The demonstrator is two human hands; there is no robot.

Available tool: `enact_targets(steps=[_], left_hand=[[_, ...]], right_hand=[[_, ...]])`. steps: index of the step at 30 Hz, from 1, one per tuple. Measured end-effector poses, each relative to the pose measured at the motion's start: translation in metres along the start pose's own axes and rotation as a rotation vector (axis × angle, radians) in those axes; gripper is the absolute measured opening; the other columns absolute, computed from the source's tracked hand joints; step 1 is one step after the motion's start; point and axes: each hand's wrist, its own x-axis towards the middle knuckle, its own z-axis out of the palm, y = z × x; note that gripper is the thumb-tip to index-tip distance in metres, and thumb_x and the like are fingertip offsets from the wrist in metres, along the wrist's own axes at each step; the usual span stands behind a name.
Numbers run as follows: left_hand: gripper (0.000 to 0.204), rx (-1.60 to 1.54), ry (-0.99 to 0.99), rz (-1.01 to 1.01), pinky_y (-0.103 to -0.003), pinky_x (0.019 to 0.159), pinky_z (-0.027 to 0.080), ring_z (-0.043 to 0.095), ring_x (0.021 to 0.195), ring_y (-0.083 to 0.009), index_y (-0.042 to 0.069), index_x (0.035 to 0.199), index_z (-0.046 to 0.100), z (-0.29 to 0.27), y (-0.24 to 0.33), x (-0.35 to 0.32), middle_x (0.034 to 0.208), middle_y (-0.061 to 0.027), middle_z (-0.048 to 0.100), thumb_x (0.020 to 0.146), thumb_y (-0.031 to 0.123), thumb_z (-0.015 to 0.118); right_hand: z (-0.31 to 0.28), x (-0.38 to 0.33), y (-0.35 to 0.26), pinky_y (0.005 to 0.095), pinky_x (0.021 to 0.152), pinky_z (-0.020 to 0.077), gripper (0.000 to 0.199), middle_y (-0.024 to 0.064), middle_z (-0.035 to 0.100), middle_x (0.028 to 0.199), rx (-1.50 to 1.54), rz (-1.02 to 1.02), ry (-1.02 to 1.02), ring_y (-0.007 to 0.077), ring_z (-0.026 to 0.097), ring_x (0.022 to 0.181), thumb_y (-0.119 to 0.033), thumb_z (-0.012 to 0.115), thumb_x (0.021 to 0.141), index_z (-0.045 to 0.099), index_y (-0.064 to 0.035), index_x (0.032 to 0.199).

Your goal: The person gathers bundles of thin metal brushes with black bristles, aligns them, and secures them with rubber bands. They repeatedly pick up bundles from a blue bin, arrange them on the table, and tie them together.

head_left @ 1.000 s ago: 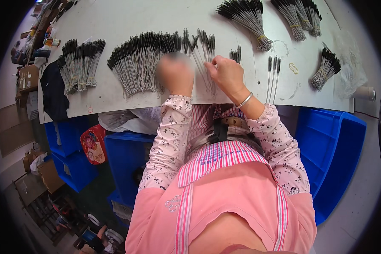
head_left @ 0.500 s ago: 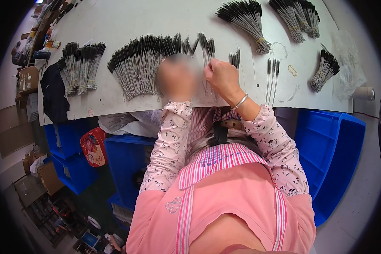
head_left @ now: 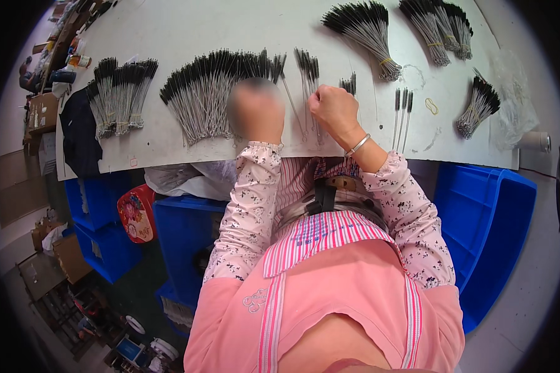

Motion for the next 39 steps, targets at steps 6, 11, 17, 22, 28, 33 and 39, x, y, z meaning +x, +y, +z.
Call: enact_targets(steps=[6,11,17,22,28,33,39], left_hand=[[0.015,-0.080,0.079,0.024,-0.041,0.087,0.042,0.052,0.102,-0.0356,-0.001,0.079,0.063,0.000,-0.003,-0.001,0.110,-0.0213,0.051,0.080,0.013,0.060],[0.011,-0.162,0.096,0.023,-0.041,0.086,0.043,0.053,0.100,-0.0350,-0.001,0.078,0.061,-0.001,-0.007,0.000,0.106,-0.0220,0.052,0.079,0.010,0.062],[0.010,-0.178,0.069,0.035,-0.040,0.085,0.043,0.054,0.097,-0.0328,-0.001,0.077,0.062,-0.003,-0.012,0.002,0.098,-0.0187,0.056,0.078,0.009,0.064],[0.009,-0.204,0.077,0.027,-0.038,0.080,0.046,0.057,0.093,-0.0306,0.000,0.078,0.064,-0.004,-0.015,-0.001,0.095,-0.0160,0.058,0.078,0.010,0.065],[0.010,-0.151,0.151,0.106,-0.037,0.077,0.046,0.057,0.090,-0.0282,0.003,0.079,0.066,-0.017,-0.004,-0.002,0.093,-0.0129,0.059,0.076,0.013,0.068],[0.010,-0.300,0.087,0.131,-0.037,0.075,0.047,0.059,0.078,-0.0273,0.005,0.081,0.067,-0.032,0.016,0.005,0.082,-0.0086,0.061,0.076,0.014,0.069],[0.019,-0.874,-0.322,-0.228,-0.021,0.048,0.043,0.055,0.054,-0.0081,-0.001,0.084,0.064,-0.042,0.044,-0.005,0.069,-0.0028,0.061,0.083,0.018,0.067]], right_hand=[[0.008,0.004,-0.016,0.0428,0.061,0.0500,0.025,0.0191,0.062,0.068,0.233,0.031,-0.044,0.0349,0.063,0.066,-0.025,0.058,0.079,0.067,-0.0025,0.072],[0.029,0.035,-0.039,0.0427,0.068,0.0522,0.021,0.0212,0.065,0.078,0.201,0.089,-0.171,0.0372,0.064,0.075,-0.021,0.060,0.075,0.068,-0.0016,0.076],[0.042,0.045,-0.049,0.0419,0.069,0.0529,0.020,0.0201,0.066,0.081,0.144,0.137,-0.184,0.0365,0.065,0.077,-0.020,0.061,0.073,0.069,-0.0020,0.076],[0.042,0.043,-0.045,0.0385,0.066,0.0512,0.023,0.0176,0.065,0.073,0.315,0.244,-0.089,0.0332,0.064,0.071,-0.022,0.059,0.073,0.068,-0.0016,0.073],[0.014,0.035,-0.034,0.0369,0.065,0.0503,0.022,0.0155,0.065,0.070,0.558,0.206,0.140,0.0301,0.064,0.068,-0.024,0.059,0.075,0.066,-0.0033,0.078],[-0.014,0.024,-0.021,0.0267,0.050,0.0479,0.016,0.0075,0.064,0.065,0.953,0.223,0.071,0.0145,0.060,0.052,-0.015,0.059,0.080,0.062,0.0010,0.079],[-0.041,-0.008,-0.007,0.0223,0.038,0.0430,0.014,0.0089,0.062,0.070,1.360,0.374,-0.228,0.0104,0.056,0.047,-0.012,0.059,0.084,0.058,0.0013,0.083]])
